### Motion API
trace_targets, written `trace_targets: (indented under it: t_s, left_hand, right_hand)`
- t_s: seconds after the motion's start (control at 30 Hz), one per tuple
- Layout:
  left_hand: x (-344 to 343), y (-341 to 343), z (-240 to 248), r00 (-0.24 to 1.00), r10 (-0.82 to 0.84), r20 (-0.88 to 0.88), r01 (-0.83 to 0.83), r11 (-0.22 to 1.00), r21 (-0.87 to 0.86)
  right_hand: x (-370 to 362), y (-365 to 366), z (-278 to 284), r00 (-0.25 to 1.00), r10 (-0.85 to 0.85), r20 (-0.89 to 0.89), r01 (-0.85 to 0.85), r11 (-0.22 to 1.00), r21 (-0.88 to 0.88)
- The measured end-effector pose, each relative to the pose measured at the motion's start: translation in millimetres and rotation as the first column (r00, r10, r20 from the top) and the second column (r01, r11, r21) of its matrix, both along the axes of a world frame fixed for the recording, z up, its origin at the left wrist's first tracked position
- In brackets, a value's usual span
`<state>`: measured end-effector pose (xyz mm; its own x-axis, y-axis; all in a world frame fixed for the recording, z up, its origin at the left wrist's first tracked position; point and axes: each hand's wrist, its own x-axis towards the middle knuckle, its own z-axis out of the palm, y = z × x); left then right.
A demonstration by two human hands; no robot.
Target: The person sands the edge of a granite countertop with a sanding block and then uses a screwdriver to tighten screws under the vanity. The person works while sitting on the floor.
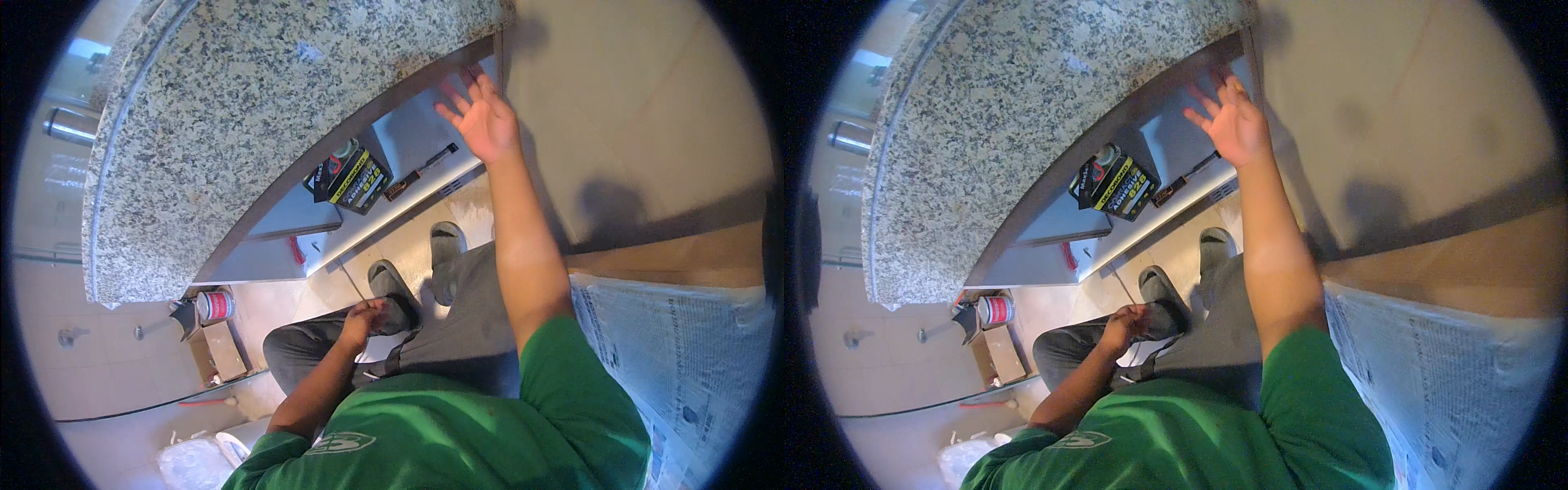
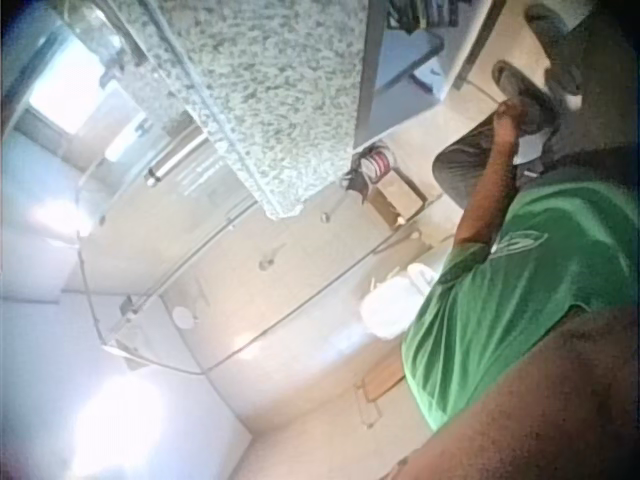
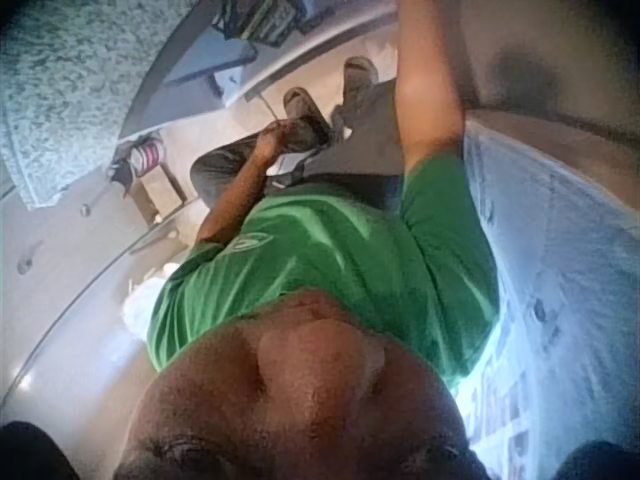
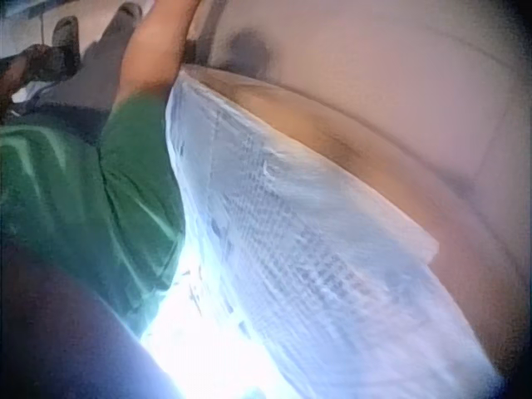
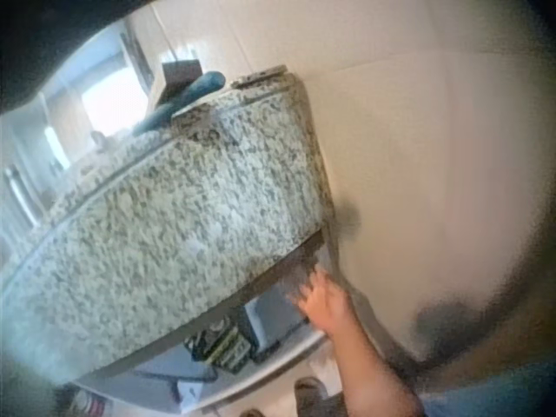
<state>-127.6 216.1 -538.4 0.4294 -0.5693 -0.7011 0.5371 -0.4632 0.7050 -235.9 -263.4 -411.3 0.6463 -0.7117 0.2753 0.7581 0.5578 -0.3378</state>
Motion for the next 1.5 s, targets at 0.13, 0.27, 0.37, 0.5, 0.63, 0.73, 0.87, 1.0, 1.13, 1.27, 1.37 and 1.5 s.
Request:
trace_targets:
  t_s: [0.13, 0.27, 0.37, 0.5, 0.63, 0.73, 0.87, 1.0, 1.13, 1.27, 1.37, 1.5]
  left_hand:
    - [-1, 9, -12, 0.991, -0.122, 0.062, 0.123, 0.992, -0.004]
    - [7, 7, -24, 0.975, -0.177, 0.13, 0.177, 0.984, 0.015]
    - [4, 8, -27, 0.912, -0.257, 0.319, 0.228, 0.966, 0.125]
    - [4, 19, -25, 0.781, -0.387, 0.491, 0.317, 0.922, 0.223]
    - [4, 16, -16, 0.636, -0.402, 0.658, 0.321, 0.914, 0.248]
    - [0, 19, 10, 0.746, -0.428, 0.51, 0.286, 0.898, 0.335]
    - [-2, 24, 25, 0.818, -0.336, 0.468, 0.225, 0.934, 0.277]
    - [6, 31, 14, 0.843, -0.334, 0.422, 0.232, 0.933, 0.276]
    - [7, 29, 6, 0.819, -0.409, 0.402, 0.34, 0.911, 0.235]
    - [4, 25, 9, 0.84, -0.381, 0.386, 0.326, 0.924, 0.201]
    - [1, 25, 8, 0.824, -0.34, 0.453, 0.301, 0.94, 0.16]
    - [5, 23, 23, 0.914, -0.181, 0.364, 0.151, 0.982, 0.111]
  right_hand:
    - [6, 6, -16, 0.984, 0.079, -0.16, -0.076, 0.997, 0.023]
    - [16, 0, -56, 0.842, 0.008, -0.539, -0.047, 0.997, -0.059]
    - [20, 12, -62, 0.7, -0.134, -0.702, -0.042, 0.973, -0.228]
    - [31, 44, -35, 0.538, -0.133, -0.833, -0.092, 0.972, -0.215]
    - [42, 78, -37, 0.427, -0.183, -0.886, -0.21, 0.933, -0.294]
    - [37, 115, -39, 0.354, -0.171, -0.92, -0.328, 0.898, -0.293]
    - [36, 150, -31, 0.367, -0.16, -0.917, -0.462, 0.823, -0.329]
    - [22, 188, -7, 0.341, -0.164, -0.925, -0.507, 0.797, -0.329]
    - [-8, 220, -16, 0.285, -0.22, -0.933, -0.499, 0.797, -0.341]
    - [-25, 234, -51, 0.16, -0.412, -0.897, -0.622, 0.663, -0.416]
    - [-25, 237, -69, 0.284, -0.622, -0.729, -0.633, 0.45, -0.63]
    - [-13, 242, -48, 0.069, -0.478, -0.876, -0.68, 0.62, -0.392]
